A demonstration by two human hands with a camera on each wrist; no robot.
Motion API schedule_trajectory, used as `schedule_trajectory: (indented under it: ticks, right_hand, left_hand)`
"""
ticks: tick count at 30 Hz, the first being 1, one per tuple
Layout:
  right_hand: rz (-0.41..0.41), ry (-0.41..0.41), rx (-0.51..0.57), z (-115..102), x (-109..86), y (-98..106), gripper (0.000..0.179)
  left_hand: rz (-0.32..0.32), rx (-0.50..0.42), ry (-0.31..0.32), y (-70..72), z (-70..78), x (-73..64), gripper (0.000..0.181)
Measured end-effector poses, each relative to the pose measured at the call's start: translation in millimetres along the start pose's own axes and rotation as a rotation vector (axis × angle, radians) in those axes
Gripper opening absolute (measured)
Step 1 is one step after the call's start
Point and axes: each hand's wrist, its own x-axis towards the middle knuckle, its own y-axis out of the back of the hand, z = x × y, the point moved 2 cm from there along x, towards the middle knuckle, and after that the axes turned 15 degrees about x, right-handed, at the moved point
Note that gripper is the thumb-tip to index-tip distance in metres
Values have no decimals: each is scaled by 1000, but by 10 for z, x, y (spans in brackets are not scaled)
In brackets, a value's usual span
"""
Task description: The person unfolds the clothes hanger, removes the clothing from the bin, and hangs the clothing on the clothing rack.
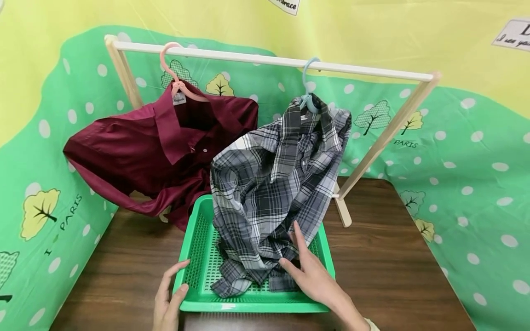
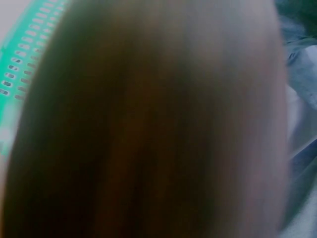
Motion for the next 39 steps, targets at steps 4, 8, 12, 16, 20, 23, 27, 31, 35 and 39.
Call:
schedule_trajectory:
  ticks: [4, 8, 12, 16, 20, 23, 27, 31, 35, 39]
  right_hand:
    - [57, -27, 107, 14, 9, 1, 100]
    - [111, -17, 139, -14, -26, 33, 99]
    - [159, 55, 142, -111, -95, 99, 98]
    - [236, 167, 116, -204, -167, 202, 95]
    - [332, 271, 107, -292, -238, 344, 93]
    - [393, 330, 154, -354, -284, 479, 92]
    - [462, 393, 279, -405, -325, 690, 87]
    - [543, 434, 409, -423, -351, 926, 77]
    - [619, 422, 440, -404, -358, 1145, 70]
    - [634, 403, 454, -340, -329, 1304, 65]
  left_hand:
    - [-11, -9, -10, -13, -3, 8, 45]
    - [-16, 1, -3, -26, 6, 10, 45]
    - [-5, 6, 4, -30, 12, 5, 45]
    - [-1, 8, -5, -36, 9, 2, 45]
    - [-6, 2, -8, -44, 2, 3, 45]
    - [-7, -2, -5, -47, -2, 3, 46]
    - [-5, 2, -1, -51, -5, 1, 45]
    - [-9, 27, 2, -50, -4, 0, 44]
    - [-19, 47, 4, -45, -4, -2, 43]
    - [-19, 24, 5, -45, -11, -3, 44]
